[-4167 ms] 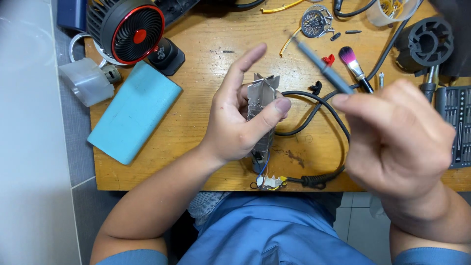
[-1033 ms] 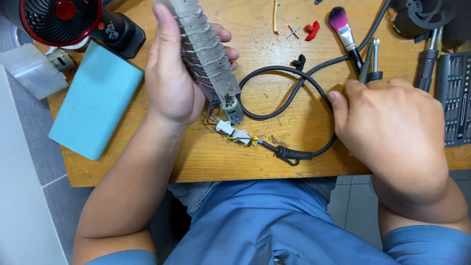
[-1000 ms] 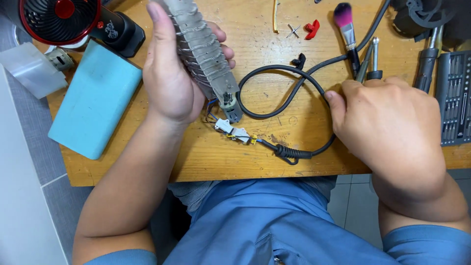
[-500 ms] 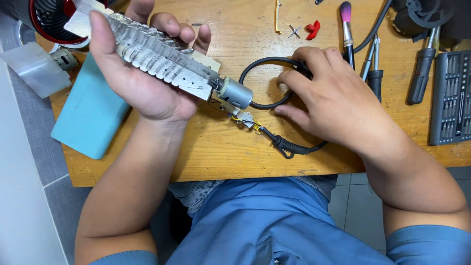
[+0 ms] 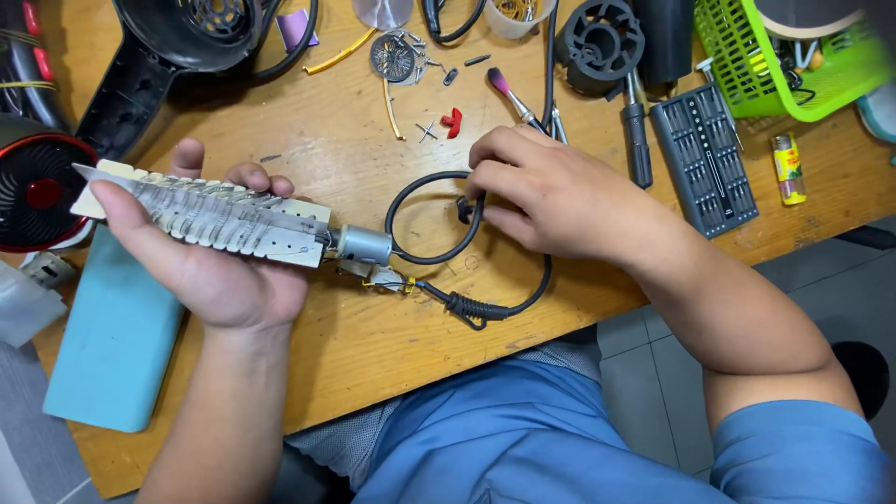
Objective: Cleaning and inspecting the heating element of a disassembled hairdryer using a brush and a tool
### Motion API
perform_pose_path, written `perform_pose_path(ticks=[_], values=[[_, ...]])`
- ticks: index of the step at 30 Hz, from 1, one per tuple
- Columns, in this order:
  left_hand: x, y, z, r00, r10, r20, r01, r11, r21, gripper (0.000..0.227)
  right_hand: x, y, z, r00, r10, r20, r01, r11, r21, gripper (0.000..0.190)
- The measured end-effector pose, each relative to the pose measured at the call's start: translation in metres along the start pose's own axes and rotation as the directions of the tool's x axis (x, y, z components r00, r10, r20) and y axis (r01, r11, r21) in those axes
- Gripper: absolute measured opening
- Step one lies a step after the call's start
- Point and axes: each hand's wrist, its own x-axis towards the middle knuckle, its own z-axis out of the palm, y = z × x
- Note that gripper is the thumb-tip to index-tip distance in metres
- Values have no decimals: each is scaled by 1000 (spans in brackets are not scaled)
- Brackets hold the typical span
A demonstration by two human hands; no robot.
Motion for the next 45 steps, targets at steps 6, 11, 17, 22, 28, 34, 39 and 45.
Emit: perform_pose_path(ticks=[6, 11, 17, 22, 28, 34, 39, 45], values=[[1, 3, -2, 998, -29, -52, 27, 999, -33, 66, -21, 11, -28, 958, 75, -275, -99, 992, -75, 15], [1, 4, -13, 987, -107, 118, 115, 991, -64, 62, -40, 3, -18, 916, 395, 77, -385, 915, -121, 60], [-5, -3, -4, 964, -159, 215, 173, 984, -51, 66, -67, 23, 6, 957, 261, -126, -280, 945, -171, 48], [-5, -6, 2, 976, -211, 46, 208, 975, 75, 76, -76, 15, 0, 887, 397, -237, -453, 851, -266, 50], [-2, -8, 1, 965, -250, 76, 249, 968, 23, 80, -85, 3, 0, 696, 706, -129, -717, 691, -90, 47], [7, -20, -8, 985, -159, 74, 154, 986, 64, 72, -68, 8, -2, 825, 460, -328, -554, 773, -311, 37], [12, -20, -14, 932, -309, 191, 288, 949, 132, 81, -36, 25, 9, 900, 416, -130, -436, 865, -248, 47], [19, -25, -19, 934, -283, 217, 275, 959, 67, 82, -47, 0, -14, 891, 289, -351, -224, 950, 216, 16]])
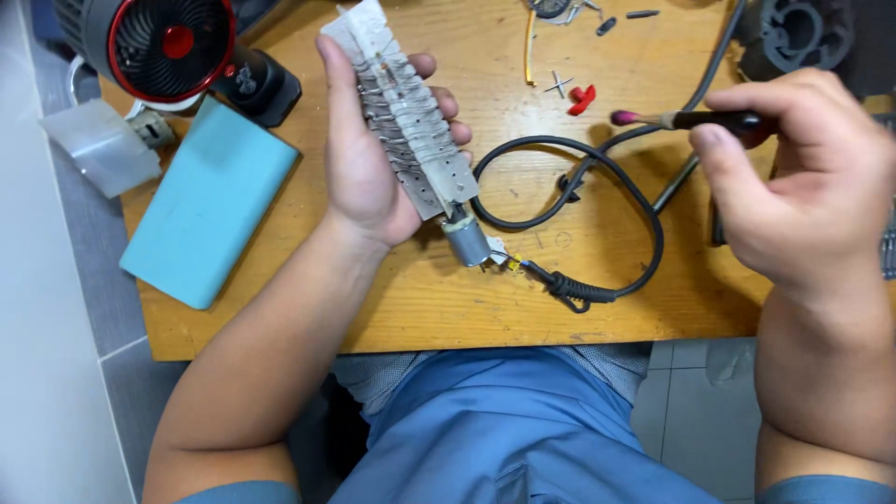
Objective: Cleaning and inspecting the heating element of a disassembled hairdryer using a brush and a tool
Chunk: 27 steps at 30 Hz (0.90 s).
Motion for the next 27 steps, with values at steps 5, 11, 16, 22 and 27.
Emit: perform_pose_path(ticks=[5, 11, 16, 22, 27], values=[[0, -2, 3, 999, -25, -42, 26, 1000, 5, 83, 21, -73, 38, 995, 85, -50, -61, 925, 375, 31], [-6, -6, 7, 998, 29, -59, -29, 1000, -6, 82, 29, -63, 81, 996, -64, -57, 81, 917, 391, 26], [-9, -12, 6, 997, 44, -64, -45, 999, -12, 84, 23, -56, 84, 967, -99, -235, 210, 829, 518, 30], [-7, -15, -2, 1000, 25, 5, -25, 999, -44, 84, 18, -33, 52, 919, -341, -196, 377, 905, 196, 24], [-6, -17, -18, 971, 33, 235, -2, 991, -131, 80, -29, 19, -6, 953, 302, 6, -300, 948, -107, 16]])
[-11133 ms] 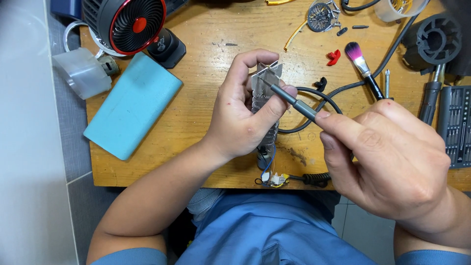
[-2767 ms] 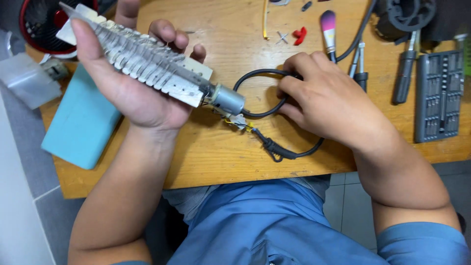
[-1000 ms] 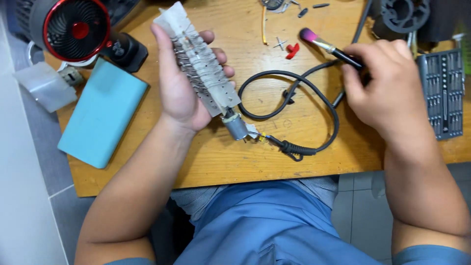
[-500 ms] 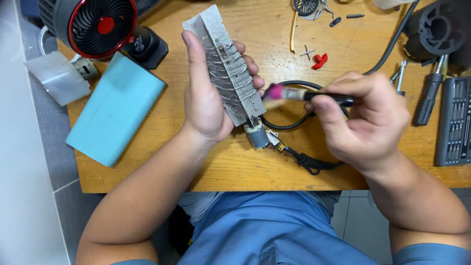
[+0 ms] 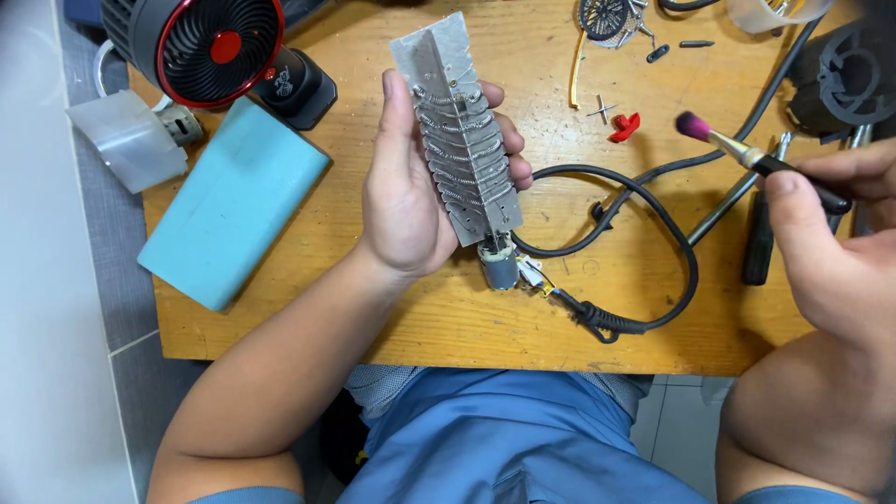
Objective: Cleaning and inspecting the heating element of a disassembled hairdryer using a brush and a tool
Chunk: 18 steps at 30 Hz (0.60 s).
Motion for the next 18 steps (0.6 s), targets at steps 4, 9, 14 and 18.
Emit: perform_pose_path(ticks=[4, 9, 14, 18], values=[[1, 2, 3, 1000, -20, 2, 20, 1000, 2, 78, -38, -29, -1, 979, -204, -7, 195, 945, -261, 22], [5, 2, 5, 994, -37, -106, 38, 999, 4, 80, -97, -77, 32, 250, -532, 809, 35, 840, 542, 44], [4, 3, 10, 990, -27, -136, 34, 998, 45, 77, -159, -18, 127, 200, 241, 950, 82, 962, -261, 75], [4, 4, 12, 989, -20, -147, 33, 996, 87, 75, -167, -24, 131, 204, 246, 947, 55, 963, -262, 74]])
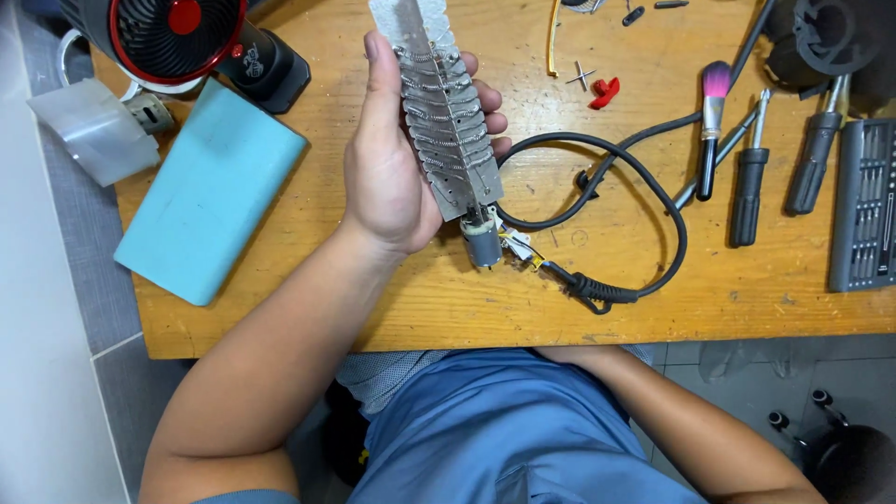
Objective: Cleaning and inspecting the heating element of a disassembled hairdryer using a brush and a tool
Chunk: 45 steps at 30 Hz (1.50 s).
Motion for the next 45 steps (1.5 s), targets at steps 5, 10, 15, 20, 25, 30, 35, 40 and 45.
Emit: perform_pose_path(ticks=[5, 10, 15, 20, 25, 30, 35, 40, 45], values=[[5, -1, -3, 1000, -11, -19, 11, 1000, 2, 79, 11, -7, 1, 999, -39, 9, 39, 999, 18, 73], [5, -2, -4, 1000, -9, 11, 9, 1000, -10, 78, 20, -5, 3, 998, -66, 21, 65, 997, 38, 72], [3, -1, -3, 1000, -10, 14, 10, 1000, 5, 78, 53, 19, 9, 996, -85, 28, 83, 994, 65, 72], [2, -1, 2, 999, -31, -24, 32, 998, 47, 80, 121, 126, 68, 997, -75, 5, 74, 994, 85, 71], [0, -3, 2, 999, -46, -12, 46, 995, 88, 79, 136, 120, 57, 996, -86, -3, 85, 991, 100, 71], [-1, 0, 7, 996, -53, -71, 61, 992, 110, 82, 140, 113, 41, 994, -113, 2, 112, 988, 102, 70], [2, -5, -1, 998, -59, -32, 62, 994, 88, 80, 45, -10, -36, 991, -137, -9, 137, 984, 110, 70], [2, -5, -1, 997, -72, -33, 75, 993, 93, 81, 16, -27, -34, 988, -153, -16, 153, 980, 127, 69], [4, -6, -2, 997, -72, -7, 72, 996, 53, 80, 7, -26, -46, 985, -174, -14, 175, 978, 112, 69]])
